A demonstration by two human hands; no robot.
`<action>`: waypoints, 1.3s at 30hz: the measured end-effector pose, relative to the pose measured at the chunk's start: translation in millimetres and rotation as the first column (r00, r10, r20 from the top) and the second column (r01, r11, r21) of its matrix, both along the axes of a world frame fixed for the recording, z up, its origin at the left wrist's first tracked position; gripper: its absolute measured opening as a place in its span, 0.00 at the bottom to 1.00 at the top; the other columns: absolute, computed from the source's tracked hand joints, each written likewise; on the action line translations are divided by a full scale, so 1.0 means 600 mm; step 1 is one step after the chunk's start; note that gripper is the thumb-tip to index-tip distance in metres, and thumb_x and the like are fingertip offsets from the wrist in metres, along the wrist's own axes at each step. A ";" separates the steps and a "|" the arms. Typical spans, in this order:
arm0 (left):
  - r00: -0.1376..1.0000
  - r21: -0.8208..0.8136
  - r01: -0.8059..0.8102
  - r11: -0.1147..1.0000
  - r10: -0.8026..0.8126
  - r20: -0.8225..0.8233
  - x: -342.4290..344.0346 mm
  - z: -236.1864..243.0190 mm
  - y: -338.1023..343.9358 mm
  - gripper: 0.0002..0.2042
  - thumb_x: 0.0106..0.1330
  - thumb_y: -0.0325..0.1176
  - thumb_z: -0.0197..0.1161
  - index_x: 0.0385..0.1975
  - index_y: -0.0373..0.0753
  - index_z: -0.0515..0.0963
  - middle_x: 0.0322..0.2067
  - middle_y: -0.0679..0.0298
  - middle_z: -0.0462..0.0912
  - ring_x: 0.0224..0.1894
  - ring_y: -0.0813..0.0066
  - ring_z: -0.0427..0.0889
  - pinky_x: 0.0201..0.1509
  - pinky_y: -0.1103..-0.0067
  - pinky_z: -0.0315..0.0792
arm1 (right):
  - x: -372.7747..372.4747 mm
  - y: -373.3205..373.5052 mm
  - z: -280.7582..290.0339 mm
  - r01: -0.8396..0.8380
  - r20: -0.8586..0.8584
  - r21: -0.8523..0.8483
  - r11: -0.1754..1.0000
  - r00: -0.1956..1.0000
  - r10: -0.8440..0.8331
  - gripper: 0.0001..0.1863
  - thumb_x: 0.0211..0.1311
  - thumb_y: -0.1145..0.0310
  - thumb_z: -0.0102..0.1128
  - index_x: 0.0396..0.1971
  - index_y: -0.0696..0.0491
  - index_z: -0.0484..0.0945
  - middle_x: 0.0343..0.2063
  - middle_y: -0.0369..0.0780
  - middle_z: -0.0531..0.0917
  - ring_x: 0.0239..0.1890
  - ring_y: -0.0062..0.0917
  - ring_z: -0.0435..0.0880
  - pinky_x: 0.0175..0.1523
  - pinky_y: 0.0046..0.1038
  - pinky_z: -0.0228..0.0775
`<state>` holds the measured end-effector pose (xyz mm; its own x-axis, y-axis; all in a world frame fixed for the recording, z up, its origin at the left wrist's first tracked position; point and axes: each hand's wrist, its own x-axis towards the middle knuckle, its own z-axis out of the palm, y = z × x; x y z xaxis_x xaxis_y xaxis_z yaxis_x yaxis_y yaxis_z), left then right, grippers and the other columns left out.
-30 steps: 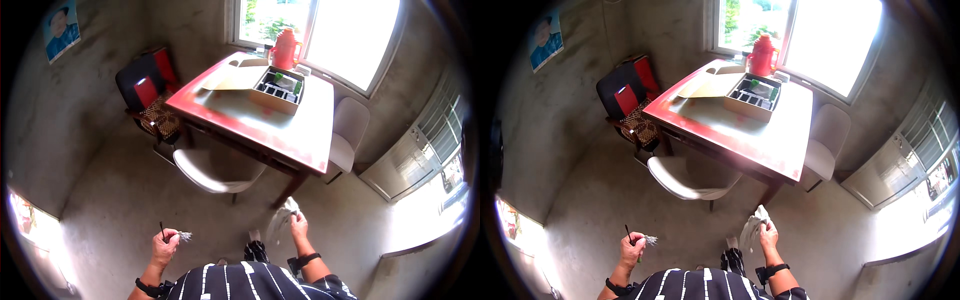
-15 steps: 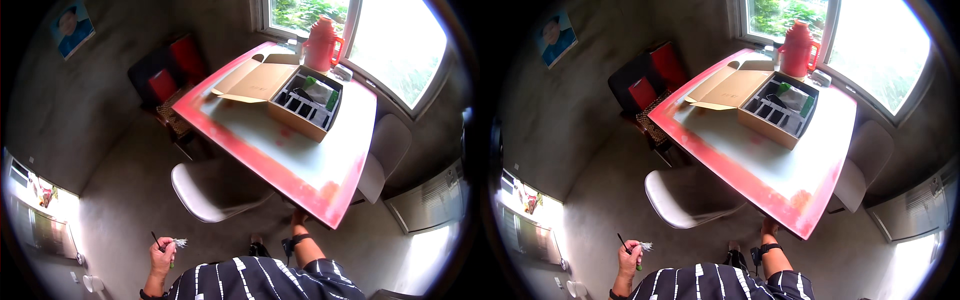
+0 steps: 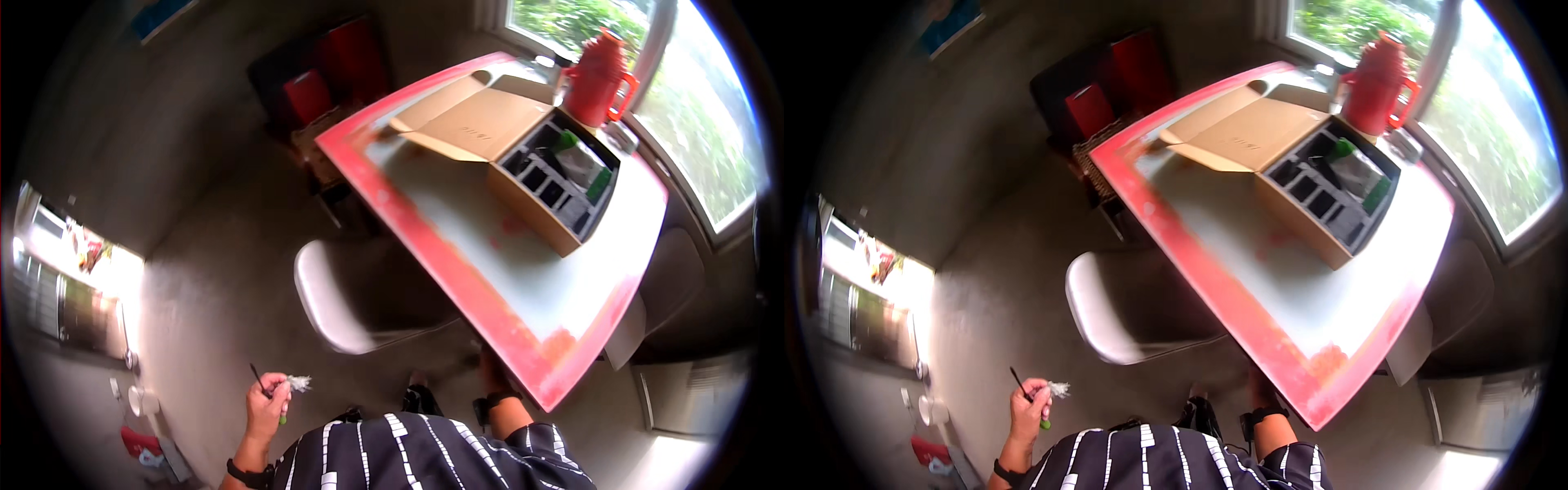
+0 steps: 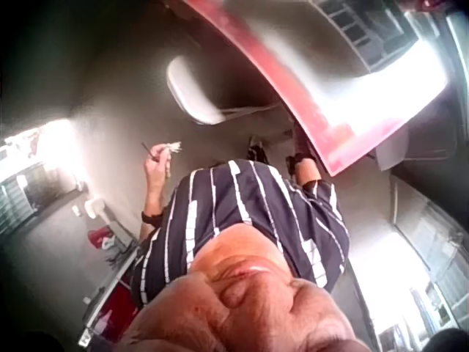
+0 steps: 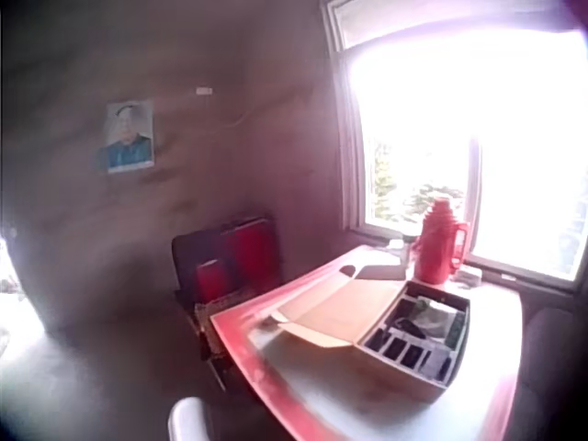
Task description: The recorder uses a screwdriver to work on the top panel and hinge mechanism of a washing machine.
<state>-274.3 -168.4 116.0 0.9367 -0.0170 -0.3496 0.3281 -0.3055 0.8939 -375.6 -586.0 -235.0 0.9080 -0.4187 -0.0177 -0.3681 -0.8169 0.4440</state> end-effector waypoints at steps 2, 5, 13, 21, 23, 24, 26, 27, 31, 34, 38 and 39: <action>0.999 -0.036 -0.031 0.999 0.032 0.015 0.001 -0.003 0.010 0.04 0.63 0.29 0.58 0.34 0.36 0.75 0.19 0.71 0.73 0.16 0.91 0.67 0.16 0.90 0.61 | -0.005 0.002 0.003 -0.219 -0.129 -0.245 0.944 0.973 0.192 0.18 0.64 0.63 0.49 0.48 0.60 0.72 0.41 0.51 0.77 0.43 0.43 0.76 0.48 0.39 0.66; 0.995 -0.072 -0.096 0.993 0.098 0.027 -0.004 0.002 0.039 0.04 0.63 0.29 0.59 0.34 0.36 0.75 0.18 0.71 0.73 0.15 0.91 0.66 0.16 0.90 0.59 | -0.013 0.043 0.062 0.163 0.355 0.467 0.869 0.866 -0.353 0.22 0.64 0.61 0.49 0.53 0.58 0.69 0.46 0.55 0.75 0.47 0.45 0.75 0.54 0.38 0.65; 0.956 -0.105 -0.234 0.967 0.248 0.155 -0.078 -0.005 0.166 0.04 0.63 0.28 0.59 0.34 0.35 0.77 0.19 0.73 0.73 0.18 0.92 0.66 0.20 0.90 0.59 | -0.052 0.201 0.144 -0.057 -0.017 0.966 0.250 0.958 0.285 0.19 0.56 0.70 0.56 0.49 0.57 0.72 0.44 0.44 0.79 0.46 0.35 0.79 0.50 0.32 0.70; 0.931 -0.077 -0.274 0.959 0.284 0.228 -0.248 -0.037 0.389 0.04 0.63 0.26 0.58 0.34 0.34 0.77 0.19 0.75 0.72 0.21 0.92 0.65 0.23 0.89 0.59 | 0.086 0.674 0.435 0.160 0.160 0.904 -0.396 0.733 0.662 0.25 0.57 0.63 0.62 0.52 0.59 0.69 0.38 0.41 0.81 0.37 0.23 0.81 0.43 0.25 0.74; 0.919 -0.080 -0.325 0.942 0.335 0.208 -0.302 -0.041 0.446 0.04 0.63 0.25 0.58 0.34 0.33 0.77 0.20 0.75 0.73 0.22 0.92 0.66 0.24 0.90 0.60 | 0.066 0.797 0.477 0.275 0.167 0.842 -0.464 0.686 0.709 0.27 0.58 0.63 0.62 0.54 0.59 0.67 0.40 0.41 0.81 0.37 0.22 0.80 0.43 0.25 0.74; 0.925 -0.093 -0.321 0.943 0.333 0.182 -0.325 -0.040 0.469 0.04 0.63 0.25 0.58 0.34 0.32 0.77 0.21 0.75 0.73 0.23 0.92 0.67 0.26 0.89 0.62 | 0.051 0.850 0.492 0.364 0.117 0.817 -0.447 0.654 0.747 0.28 0.57 0.63 0.63 0.54 0.59 0.66 0.41 0.41 0.80 0.37 0.22 0.80 0.42 0.25 0.74; 0.895 -0.171 -0.348 0.922 0.381 0.232 -0.362 -0.058 0.512 0.05 0.63 0.24 0.57 0.35 0.32 0.77 0.23 0.73 0.75 0.25 0.90 0.69 0.29 0.87 0.66 | 0.024 0.948 0.506 0.440 0.073 0.804 -0.400 0.595 0.801 0.22 0.57 0.64 0.64 0.48 0.59 0.70 0.38 0.42 0.81 0.34 0.19 0.79 0.38 0.23 0.74; 0.876 -0.148 -0.368 0.918 0.396 0.277 -0.383 -0.075 0.535 0.05 0.62 0.24 0.56 0.34 0.31 0.77 0.25 0.71 0.76 0.27 0.88 0.70 0.31 0.85 0.68 | 0.014 0.987 0.501 0.450 0.091 0.806 -0.385 0.548 0.832 0.22 0.57 0.64 0.64 0.48 0.59 0.70 0.38 0.42 0.81 0.34 0.19 0.79 0.38 0.23 0.74; 0.848 -0.098 -0.479 0.872 0.489 0.204 -0.451 -0.076 0.631 0.11 0.63 0.27 0.58 0.43 0.34 0.72 0.26 0.69 0.75 0.27 0.86 0.70 0.31 0.85 0.67 | -0.016 1.101 0.451 0.488 0.054 0.777 -0.397 0.577 0.815 0.07 0.61 0.71 0.59 0.35 0.58 0.75 0.26 0.39 0.82 0.27 0.18 0.80 0.31 0.20 0.73; 0.775 -0.060 -0.612 0.789 0.613 0.155 -0.518 -0.108 0.702 0.16 0.64 0.31 0.58 0.50 0.36 0.66 0.27 0.69 0.74 0.27 0.86 0.69 0.30 0.85 0.65 | 0.008 1.143 0.421 0.412 -0.011 0.878 -0.245 0.528 0.849 0.09 0.61 0.69 0.58 0.37 0.58 0.75 0.26 0.40 0.82 0.26 0.19 0.80 0.31 0.20 0.73; 0.620 -0.237 -0.779 0.580 0.768 -0.160 -0.614 -0.145 0.790 0.17 0.68 0.37 0.49 0.54 0.38 0.62 0.33 0.68 0.72 0.26 0.85 0.68 0.28 0.84 0.66 | 0.043 1.188 0.348 0.553 -0.264 0.811 -0.194 0.640 0.721 0.11 0.61 0.68 0.58 0.39 0.60 0.75 0.27 0.41 0.82 0.26 0.21 0.80 0.32 0.20 0.73; 0.557 -0.336 -0.822 0.459 0.770 -0.311 -0.642 -0.140 0.805 0.16 0.69 0.38 0.46 0.54 0.39 0.62 0.34 0.67 0.72 0.26 0.85 0.69 0.28 0.84 0.66 | 0.046 1.219 0.331 0.566 -0.273 0.808 -0.161 0.602 0.750 0.11 0.61 0.68 0.58 0.39 0.60 0.75 0.27 0.41 0.82 0.26 0.21 0.80 0.32 0.20 0.73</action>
